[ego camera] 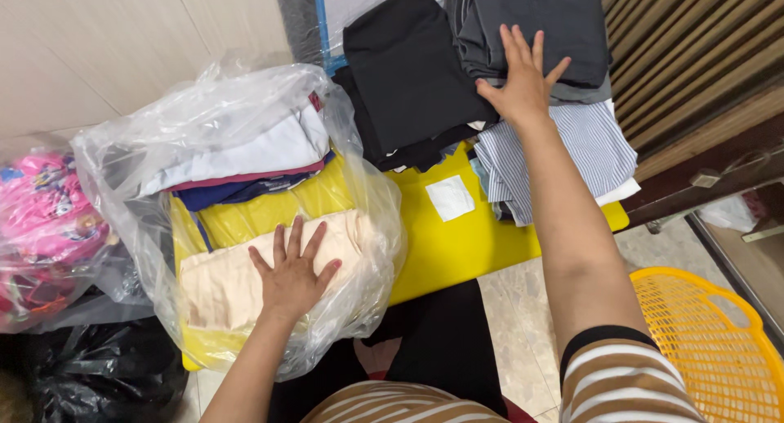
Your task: The person removes folded garments from a plastic bag and stacks them on a yellow table. They handle shirts, pants, and patterned items, placing each piece into a growing pile. The person then places the empty bag on the table and continues stacking more folded clothes on top of it.
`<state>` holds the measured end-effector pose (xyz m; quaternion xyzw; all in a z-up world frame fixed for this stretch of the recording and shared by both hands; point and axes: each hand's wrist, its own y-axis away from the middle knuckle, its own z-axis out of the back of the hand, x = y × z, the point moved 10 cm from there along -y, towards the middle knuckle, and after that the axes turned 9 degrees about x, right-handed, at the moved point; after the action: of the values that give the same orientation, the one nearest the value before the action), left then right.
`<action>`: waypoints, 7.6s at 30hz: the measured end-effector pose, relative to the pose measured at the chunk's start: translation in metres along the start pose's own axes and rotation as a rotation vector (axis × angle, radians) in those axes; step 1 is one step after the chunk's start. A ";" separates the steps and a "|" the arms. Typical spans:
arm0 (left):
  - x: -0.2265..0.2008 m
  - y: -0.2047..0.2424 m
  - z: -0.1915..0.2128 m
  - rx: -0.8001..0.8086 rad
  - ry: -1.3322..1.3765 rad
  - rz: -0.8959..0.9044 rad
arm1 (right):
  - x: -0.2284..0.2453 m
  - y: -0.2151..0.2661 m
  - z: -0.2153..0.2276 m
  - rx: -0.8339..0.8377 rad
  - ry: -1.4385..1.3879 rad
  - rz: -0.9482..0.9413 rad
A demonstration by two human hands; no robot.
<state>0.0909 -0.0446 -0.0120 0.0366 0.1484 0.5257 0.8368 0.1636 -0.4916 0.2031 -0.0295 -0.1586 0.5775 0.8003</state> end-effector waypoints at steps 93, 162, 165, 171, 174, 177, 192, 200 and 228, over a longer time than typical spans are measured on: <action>0.167 -0.012 0.034 -0.449 2.550 0.023 | 0.264 0.275 -0.177 0.628 0.195 0.427; 0.072 0.043 0.132 -0.437 0.300 -0.091 | 0.264 0.198 -0.098 0.086 -0.171 0.641; 0.071 0.060 0.129 -0.219 0.307 -0.095 | 0.247 0.241 -0.079 0.074 -0.241 0.760; 0.034 0.142 0.081 0.006 0.110 -0.268 | 0.203 0.333 -0.067 0.090 -0.288 0.782; 0.017 0.175 0.070 -0.110 0.222 -0.370 | 0.190 0.353 -0.084 0.154 -0.312 0.694; 0.011 0.186 0.056 -0.132 0.279 -0.361 | 0.185 0.359 -0.098 0.174 -0.329 0.655; 0.024 0.199 0.076 -0.218 0.457 -0.358 | 0.188 0.311 -0.092 0.243 -0.349 0.820; 0.106 0.125 0.118 -0.341 0.478 -0.034 | 0.201 0.195 -0.125 0.356 -0.699 0.345; 0.202 0.078 0.078 -0.539 0.829 0.222 | 0.283 0.098 -0.191 0.651 -0.953 0.327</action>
<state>0.1271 0.1776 0.0369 -0.3766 0.3223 0.6016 0.6263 0.2090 -0.1685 0.0616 0.4552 -0.3084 0.6618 0.5096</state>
